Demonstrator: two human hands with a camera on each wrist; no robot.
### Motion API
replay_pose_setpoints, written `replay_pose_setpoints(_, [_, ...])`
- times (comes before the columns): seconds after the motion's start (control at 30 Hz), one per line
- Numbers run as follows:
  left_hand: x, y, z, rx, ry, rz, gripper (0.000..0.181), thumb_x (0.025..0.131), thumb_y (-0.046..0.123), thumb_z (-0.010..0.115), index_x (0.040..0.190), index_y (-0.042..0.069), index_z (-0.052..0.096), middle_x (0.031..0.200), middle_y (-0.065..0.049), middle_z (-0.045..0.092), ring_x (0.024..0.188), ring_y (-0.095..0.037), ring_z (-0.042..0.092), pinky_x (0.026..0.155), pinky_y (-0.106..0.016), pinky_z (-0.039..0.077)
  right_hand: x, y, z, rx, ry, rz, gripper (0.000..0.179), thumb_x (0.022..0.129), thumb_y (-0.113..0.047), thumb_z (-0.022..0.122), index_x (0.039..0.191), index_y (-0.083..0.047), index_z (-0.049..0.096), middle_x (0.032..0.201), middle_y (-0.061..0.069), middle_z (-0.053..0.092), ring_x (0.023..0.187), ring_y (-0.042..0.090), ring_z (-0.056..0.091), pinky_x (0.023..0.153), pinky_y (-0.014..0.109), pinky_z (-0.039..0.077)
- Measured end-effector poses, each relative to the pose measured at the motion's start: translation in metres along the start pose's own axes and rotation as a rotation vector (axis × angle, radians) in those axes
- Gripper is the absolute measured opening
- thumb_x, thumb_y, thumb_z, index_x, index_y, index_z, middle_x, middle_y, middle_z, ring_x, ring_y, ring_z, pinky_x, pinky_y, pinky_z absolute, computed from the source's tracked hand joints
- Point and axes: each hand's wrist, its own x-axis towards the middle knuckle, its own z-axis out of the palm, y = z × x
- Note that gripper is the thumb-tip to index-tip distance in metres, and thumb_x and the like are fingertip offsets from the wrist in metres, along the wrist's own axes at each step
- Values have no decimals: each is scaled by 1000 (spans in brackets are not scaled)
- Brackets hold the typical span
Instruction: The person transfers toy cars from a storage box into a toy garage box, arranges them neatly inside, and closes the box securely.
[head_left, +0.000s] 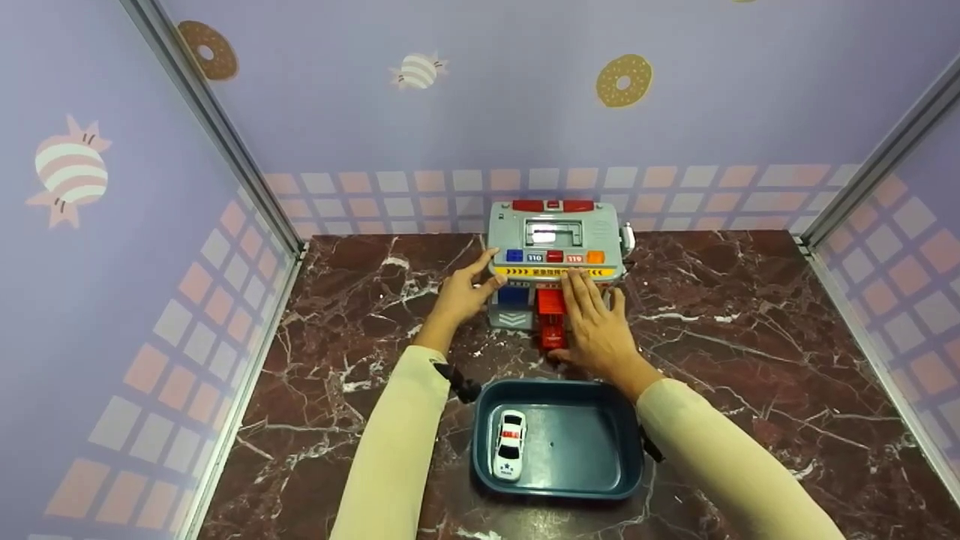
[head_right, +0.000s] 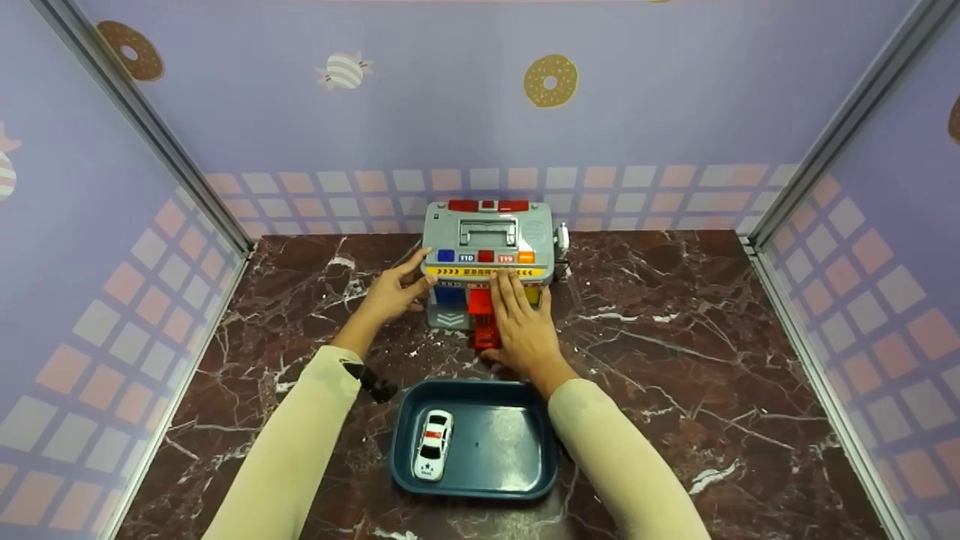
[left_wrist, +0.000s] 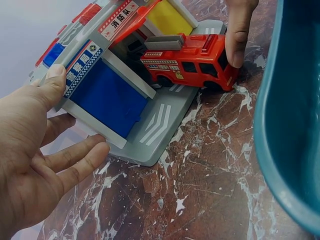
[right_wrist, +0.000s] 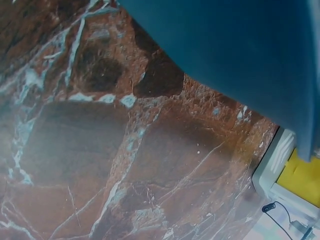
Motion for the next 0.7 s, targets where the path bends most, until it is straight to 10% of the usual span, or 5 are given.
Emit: replay_pose_setpoints(0.7, [1, -2, 1, 16, -1, 4, 70, 104, 48, 73, 168, 35, 48, 148, -22, 70, 87, -49, 81, 69, -35, 67, 8, 0, -5, 11, -8, -2, 129, 87, -70, 84, 175, 0, 21, 181, 21, 29, 166, 38, 33, 117, 67, 37])
